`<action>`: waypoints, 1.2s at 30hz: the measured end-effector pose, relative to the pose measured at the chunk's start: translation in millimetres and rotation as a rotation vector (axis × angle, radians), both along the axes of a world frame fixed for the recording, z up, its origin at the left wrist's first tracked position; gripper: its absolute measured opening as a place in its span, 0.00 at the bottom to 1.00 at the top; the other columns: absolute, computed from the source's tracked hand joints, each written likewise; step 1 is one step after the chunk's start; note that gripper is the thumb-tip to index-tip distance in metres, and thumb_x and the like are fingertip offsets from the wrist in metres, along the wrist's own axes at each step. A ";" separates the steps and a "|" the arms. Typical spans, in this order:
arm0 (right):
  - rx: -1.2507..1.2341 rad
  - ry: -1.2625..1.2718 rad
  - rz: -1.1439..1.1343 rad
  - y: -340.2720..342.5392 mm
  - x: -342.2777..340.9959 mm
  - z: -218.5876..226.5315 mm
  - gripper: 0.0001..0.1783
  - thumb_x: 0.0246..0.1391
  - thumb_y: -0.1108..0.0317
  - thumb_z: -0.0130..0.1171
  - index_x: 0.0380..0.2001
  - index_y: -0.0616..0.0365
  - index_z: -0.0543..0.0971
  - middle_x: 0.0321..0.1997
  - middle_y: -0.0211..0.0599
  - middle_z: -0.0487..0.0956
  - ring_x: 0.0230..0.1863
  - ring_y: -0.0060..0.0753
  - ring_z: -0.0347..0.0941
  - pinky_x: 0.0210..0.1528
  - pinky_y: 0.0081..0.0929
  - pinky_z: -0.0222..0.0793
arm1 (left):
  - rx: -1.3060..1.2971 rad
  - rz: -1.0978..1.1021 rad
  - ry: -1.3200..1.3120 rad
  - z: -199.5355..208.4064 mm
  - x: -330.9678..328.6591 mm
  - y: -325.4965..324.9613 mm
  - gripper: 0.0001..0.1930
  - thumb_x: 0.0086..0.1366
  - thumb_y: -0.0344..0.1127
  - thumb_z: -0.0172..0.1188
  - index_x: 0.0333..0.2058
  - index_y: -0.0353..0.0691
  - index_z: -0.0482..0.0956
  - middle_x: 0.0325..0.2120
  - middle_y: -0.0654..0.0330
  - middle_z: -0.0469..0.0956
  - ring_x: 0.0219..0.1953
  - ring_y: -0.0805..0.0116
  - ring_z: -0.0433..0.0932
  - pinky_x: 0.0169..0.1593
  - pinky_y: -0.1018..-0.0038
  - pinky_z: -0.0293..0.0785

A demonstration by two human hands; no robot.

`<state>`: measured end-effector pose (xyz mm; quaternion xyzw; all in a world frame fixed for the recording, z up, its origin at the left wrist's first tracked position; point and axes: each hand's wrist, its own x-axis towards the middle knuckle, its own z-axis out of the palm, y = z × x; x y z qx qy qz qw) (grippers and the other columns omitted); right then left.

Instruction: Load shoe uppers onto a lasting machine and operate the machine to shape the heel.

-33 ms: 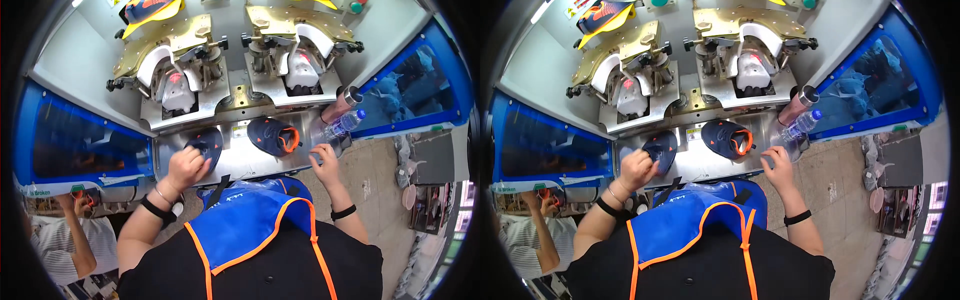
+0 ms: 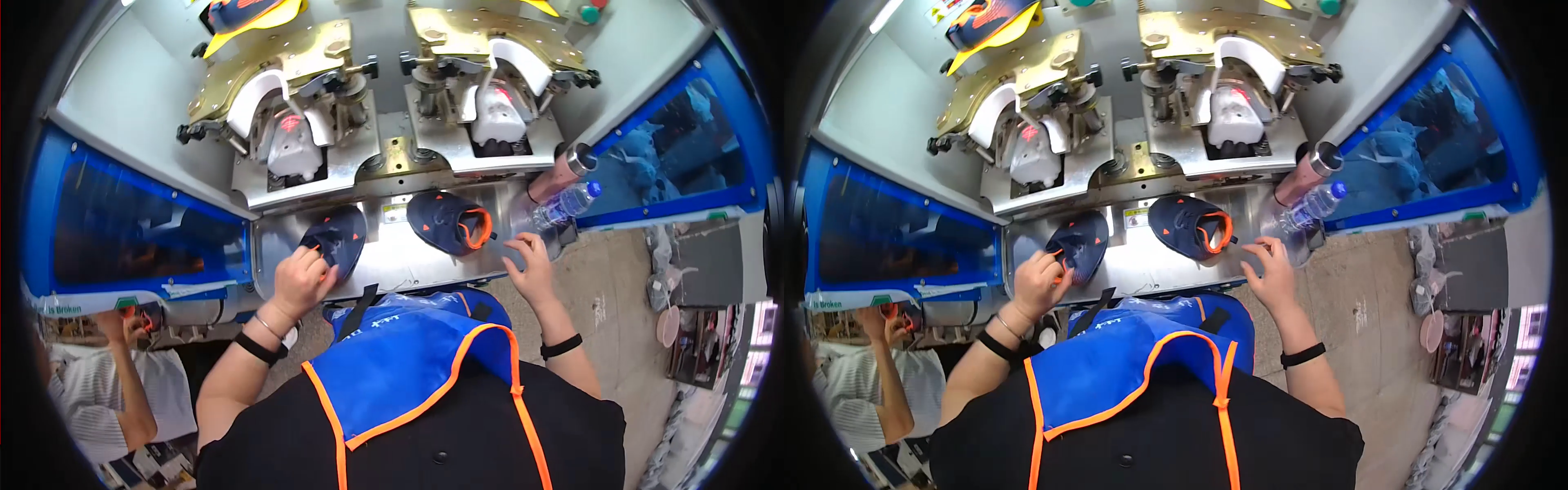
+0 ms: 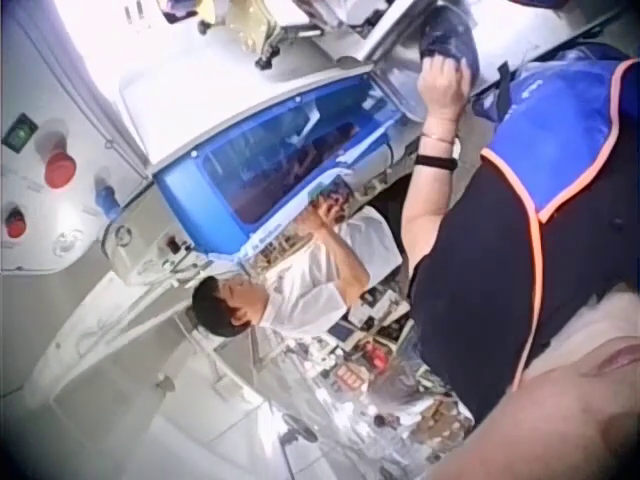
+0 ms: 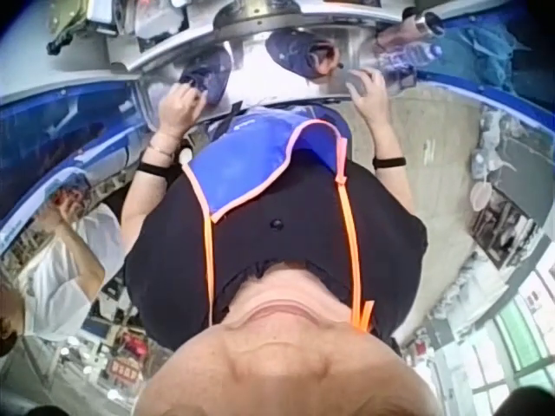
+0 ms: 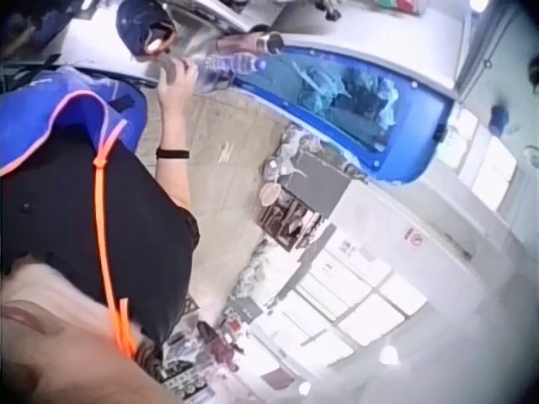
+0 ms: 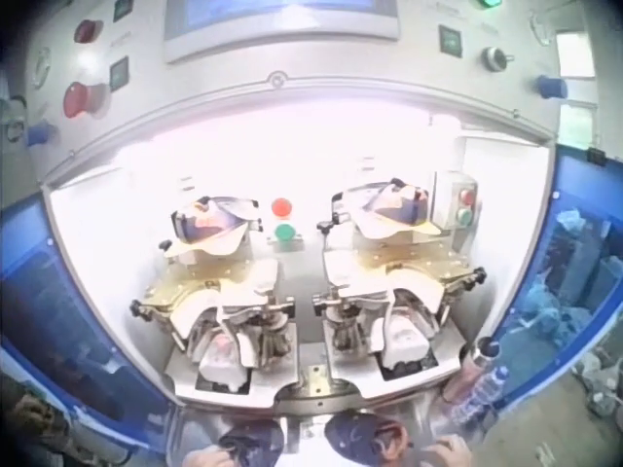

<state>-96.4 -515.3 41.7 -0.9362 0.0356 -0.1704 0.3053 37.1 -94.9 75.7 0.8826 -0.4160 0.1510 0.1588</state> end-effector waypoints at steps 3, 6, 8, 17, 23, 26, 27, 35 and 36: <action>-0.134 0.111 0.105 0.7 19.1 -7.1 0.27 0.40 0.69 0.70 0.48 0.46 0.78 0.52 0.42 0.70 0.50 0.48 0.69 0.51 0.39 0.69 | 0.178 0.331 0.161 -36.8 -28.7 33.5 0.18 0.48 0.43 0.71 0.35 0.44 0.77 0.41 0.58 0.74 0.48 0.56 0.72 0.49 0.54 0.68; -0.325 0.252 0.239 -2.5 49.0 -27.1 0.27 0.37 0.65 0.73 0.45 0.44 0.79 0.43 0.42 0.71 0.47 0.49 0.71 0.45 0.41 0.71 | 0.345 0.536 0.169 -61.2 -43.1 36.1 0.23 0.50 0.46 0.70 0.44 0.53 0.76 0.57 0.57 0.66 0.61 0.45 0.63 0.57 0.39 0.59; -0.340 0.277 0.339 8.3 66.9 -29.3 0.24 0.38 0.62 0.73 0.42 0.48 0.77 0.38 0.43 0.72 0.39 0.53 0.73 0.39 0.42 0.70 | 0.207 0.602 0.226 -68.5 -45.8 32.7 0.17 0.48 0.40 0.70 0.38 0.49 0.78 0.53 0.54 0.71 0.57 0.46 0.68 0.54 0.49 0.66; -0.350 -0.070 1.181 180.0 208.8 -93.8 0.28 0.44 0.61 0.68 0.51 0.51 0.74 0.49 0.51 0.75 0.40 0.59 0.75 0.37 0.48 0.72 | -0.134 0.834 0.249 -80.7 -94.3 -26.6 0.17 0.47 0.39 0.68 0.37 0.43 0.78 0.56 0.47 0.66 0.57 0.49 0.68 0.54 0.56 0.68; -0.217 -0.253 1.543 313.9 194.6 -53.4 0.29 0.44 0.60 0.69 0.52 0.50 0.74 0.51 0.49 0.74 0.44 0.58 0.73 0.42 0.48 0.70 | -0.521 1.113 0.275 -52.8 -172.0 -15.2 0.15 0.50 0.39 0.70 0.35 0.42 0.76 0.44 0.54 0.70 0.45 0.51 0.71 0.46 0.59 0.70; -0.148 -0.292 1.592 338.9 159.7 -28.0 0.30 0.44 0.60 0.69 0.53 0.49 0.75 0.52 0.48 0.74 0.46 0.58 0.72 0.44 0.48 0.70 | -0.763 1.127 0.241 -33.1 -193.6 -21.6 0.09 0.52 0.39 0.67 0.23 0.42 0.78 0.24 0.56 0.78 0.31 0.54 0.78 0.35 0.59 0.72; -0.130 -0.301 1.599 341.8 149.2 -19.8 0.30 0.44 0.59 0.69 0.53 0.49 0.75 0.52 0.48 0.74 0.46 0.58 0.72 0.44 0.48 0.69 | -0.860 1.090 0.276 -23.1 -196.9 -25.4 0.10 0.53 0.40 0.66 0.20 0.41 0.79 0.19 0.57 0.79 0.25 0.55 0.79 0.30 0.60 0.72; -0.025 -0.338 1.559 315.6 45.5 42.7 0.32 0.44 0.58 0.70 0.55 0.48 0.75 0.54 0.45 0.74 0.51 0.57 0.70 0.50 0.47 0.67 | -1.561 0.479 1.027 48.6 -254.9 -44.6 0.27 0.67 0.61 0.52 0.35 0.38 0.82 0.29 0.61 0.83 0.30 0.72 0.82 0.32 0.74 0.77; -0.013 -0.339 1.550 310.6 29.0 48.5 0.32 0.44 0.58 0.70 0.55 0.47 0.75 0.55 0.45 0.74 0.52 0.57 0.70 0.51 0.47 0.67 | -1.864 0.275 1.066 56.8 -272.5 -43.4 0.26 0.67 0.61 0.52 0.38 0.39 0.81 0.30 0.62 0.83 0.30 0.74 0.81 0.34 0.75 0.78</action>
